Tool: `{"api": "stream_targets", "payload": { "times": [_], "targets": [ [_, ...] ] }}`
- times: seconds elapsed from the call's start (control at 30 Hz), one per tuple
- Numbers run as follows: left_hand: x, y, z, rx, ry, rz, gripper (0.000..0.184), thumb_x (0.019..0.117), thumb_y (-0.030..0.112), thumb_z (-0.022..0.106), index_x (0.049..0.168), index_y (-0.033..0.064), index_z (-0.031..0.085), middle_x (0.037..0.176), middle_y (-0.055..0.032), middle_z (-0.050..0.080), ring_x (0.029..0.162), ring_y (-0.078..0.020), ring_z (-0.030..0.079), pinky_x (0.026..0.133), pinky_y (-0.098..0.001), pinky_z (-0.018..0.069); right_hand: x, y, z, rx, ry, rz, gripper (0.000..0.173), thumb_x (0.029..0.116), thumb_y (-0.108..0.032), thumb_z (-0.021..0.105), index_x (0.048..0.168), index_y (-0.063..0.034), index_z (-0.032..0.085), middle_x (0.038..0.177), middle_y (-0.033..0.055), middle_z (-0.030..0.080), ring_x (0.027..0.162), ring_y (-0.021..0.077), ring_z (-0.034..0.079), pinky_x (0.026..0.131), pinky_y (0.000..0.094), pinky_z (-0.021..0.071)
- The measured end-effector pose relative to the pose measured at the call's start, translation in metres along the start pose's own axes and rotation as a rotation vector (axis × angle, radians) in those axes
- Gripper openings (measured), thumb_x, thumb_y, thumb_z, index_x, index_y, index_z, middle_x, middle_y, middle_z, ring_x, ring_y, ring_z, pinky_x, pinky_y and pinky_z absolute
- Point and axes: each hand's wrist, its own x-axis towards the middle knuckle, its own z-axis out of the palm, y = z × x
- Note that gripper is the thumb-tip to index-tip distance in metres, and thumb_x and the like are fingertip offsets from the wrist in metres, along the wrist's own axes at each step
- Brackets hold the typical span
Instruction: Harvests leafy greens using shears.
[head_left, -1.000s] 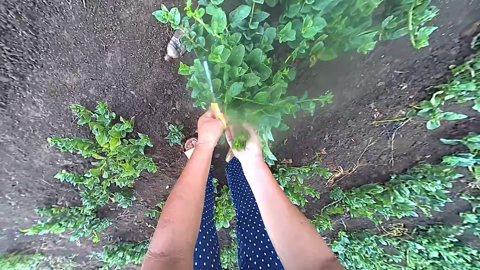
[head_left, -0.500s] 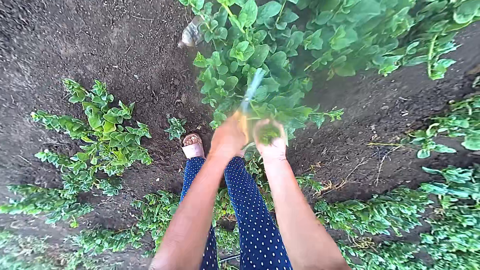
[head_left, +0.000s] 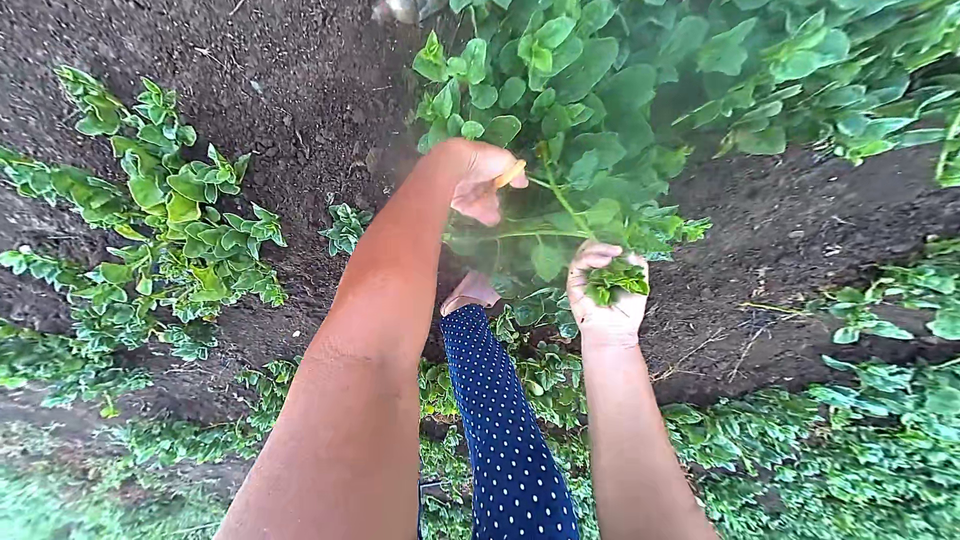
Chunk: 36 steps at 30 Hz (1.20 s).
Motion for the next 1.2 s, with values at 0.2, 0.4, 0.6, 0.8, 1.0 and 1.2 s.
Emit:
{"api": "stream_targets", "payload": {
  "times": [0.2, 0.4, 0.6, 0.8, 1.0, 1.2],
  "targets": [
    [0.015, 0.008, 0.001, -0.076, -0.077, 0.064, 0.035, 0.1084, 0.043, 0.045, 0.114, 0.0116, 0.060, 0.085, -0.0064, 0.068, 0.071, -0.0143, 0.066, 0.062, -0.0254, 0.0515, 0.000, -0.002, -0.001, 0.048, 0.041, 0.036, 0.032, 0.1052, -0.031, 0.041, 0.096, -0.0064, 0.059, 0.080, 0.0049, 0.064, 0.066, 0.0092, 0.067, 0.059, 0.0172, 0.0574],
    [0.018, 0.013, 0.008, -0.116, -0.051, 0.066, 0.032, 0.1087, 0.040, 0.046, 0.116, 0.0109, 0.059, 0.087, -0.0063, 0.065, 0.071, -0.0144, 0.065, 0.063, -0.0254, 0.0526, 0.000, -0.004, 0.001, 0.059, 0.062, 0.037, 0.029, 0.1043, -0.028, 0.042, 0.096, -0.0061, 0.058, 0.080, 0.0048, 0.064, 0.065, 0.0092, 0.067, 0.058, 0.0165, 0.0569],
    [0.021, 0.017, 0.013, -0.029, 0.007, 0.079, 0.025, 0.1099, 0.029, 0.045, 0.119, 0.0147, 0.063, 0.082, -0.0029, 0.065, 0.064, -0.0099, 0.061, 0.058, -0.0217, 0.0490, -0.003, 0.003, -0.002, 0.061, 0.068, 0.044, 0.026, 0.1033, -0.028, 0.042, 0.098, -0.0074, 0.058, 0.081, 0.0046, 0.063, 0.065, 0.0085, 0.067, 0.059, 0.0164, 0.0571],
    [-0.004, -0.017, 0.001, 0.090, 0.137, 0.050, 0.026, 0.1095, 0.026, 0.048, 0.114, 0.0101, 0.067, 0.087, -0.0022, 0.068, 0.069, -0.0084, 0.062, 0.063, -0.0241, 0.0499, -0.035, 0.010, -0.023, 0.058, 0.044, 0.148, 0.027, 0.1006, -0.027, 0.048, 0.096, -0.0050, 0.062, 0.077, 0.0048, 0.066, 0.063, 0.0105, 0.069, 0.058, 0.0194, 0.0591],
    [-0.072, -0.085, 0.010, 0.372, 0.469, 0.249, 0.036, 0.1041, 0.023, 0.057, 0.132, -0.0001, 0.056, 0.113, -0.0221, 0.070, 0.102, -0.0369, 0.070, 0.088, -0.0607, 0.0544, -0.127, 0.000, -0.099, -0.257, 0.038, 0.423, 0.025, 0.0738, -0.016, 0.081, 0.095, -0.0049, 0.072, 0.077, 0.0052, 0.072, 0.068, 0.0115, 0.072, 0.063, 0.0214, 0.0602],
    [-0.086, -0.020, 0.178, 0.713, 0.535, 0.888, 0.033, 0.0960, 0.032, 0.072, 0.123, 0.0132, 0.072, 0.120, -0.0107, 0.071, 0.112, -0.0273, 0.068, 0.094, -0.0502, 0.0560, -0.172, -0.004, -0.123, -0.344, 0.195, 0.420, 0.017, 0.0704, -0.011, 0.083, 0.083, -0.0055, 0.074, 0.075, 0.0086, 0.072, 0.065, 0.0143, 0.072, 0.062, 0.0251, 0.0609]
  ]
}}
